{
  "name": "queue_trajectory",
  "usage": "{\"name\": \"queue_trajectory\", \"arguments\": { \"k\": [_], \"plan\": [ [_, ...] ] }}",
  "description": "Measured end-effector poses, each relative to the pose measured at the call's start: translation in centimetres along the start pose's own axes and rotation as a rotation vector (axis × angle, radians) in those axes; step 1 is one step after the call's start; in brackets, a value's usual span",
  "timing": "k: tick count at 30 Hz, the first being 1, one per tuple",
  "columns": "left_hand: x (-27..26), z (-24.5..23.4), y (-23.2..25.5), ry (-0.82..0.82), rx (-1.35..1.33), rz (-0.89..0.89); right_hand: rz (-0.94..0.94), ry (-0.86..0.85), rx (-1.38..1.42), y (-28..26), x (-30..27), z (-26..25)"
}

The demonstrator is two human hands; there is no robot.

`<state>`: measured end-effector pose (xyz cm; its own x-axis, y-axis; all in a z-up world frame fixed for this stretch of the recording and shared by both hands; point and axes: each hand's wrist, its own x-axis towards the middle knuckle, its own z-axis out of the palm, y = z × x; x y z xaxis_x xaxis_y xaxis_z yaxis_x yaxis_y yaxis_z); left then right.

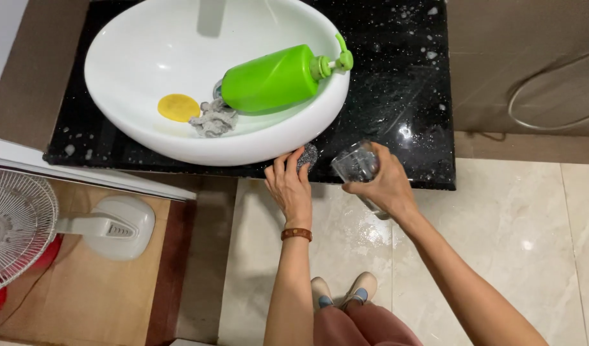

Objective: Scrubbing and rinsing a bathroom sink and countertop using a sponge and water.

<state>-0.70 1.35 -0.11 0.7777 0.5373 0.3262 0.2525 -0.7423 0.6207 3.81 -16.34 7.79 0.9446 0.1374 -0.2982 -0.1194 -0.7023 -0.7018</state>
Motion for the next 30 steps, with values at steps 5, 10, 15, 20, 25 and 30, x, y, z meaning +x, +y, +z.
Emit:
{"name": "queue_trajectory", "arguments": {
  "k": [5,10,15,20,25,30],
  "plan": [
    [-0.5,-0.9,-0.4,0.066,-0.027,-0.004,-0.137,0.071,-0.020,0.2,0.1,1.9],
    [-0.1,0.7,1.8,-0.076,-0.024,-0.069,-0.039,0.081,0.459,1.5,-1.3,0.6],
    [1.3,8.9,5.4,-0.035,-0.035,0.055,0.054,0.241,0.538,5.3,-4.0,-2.3],
    [-1.5,11.7,10.5,-0.262,-0.122,0.147,0.036,0.341,0.608,7.6,-6.1,-4.0],
    [-2.2,10.2,7.1,-0.254,-0.149,0.233,0.060,0.435,0.605,8.3,-6.7,-4.7],
    [1.4,7.0,6.7,-0.072,-0.027,0.021,0.089,0.422,0.579,8.3,-7.2,-5.3]
  ]
}}
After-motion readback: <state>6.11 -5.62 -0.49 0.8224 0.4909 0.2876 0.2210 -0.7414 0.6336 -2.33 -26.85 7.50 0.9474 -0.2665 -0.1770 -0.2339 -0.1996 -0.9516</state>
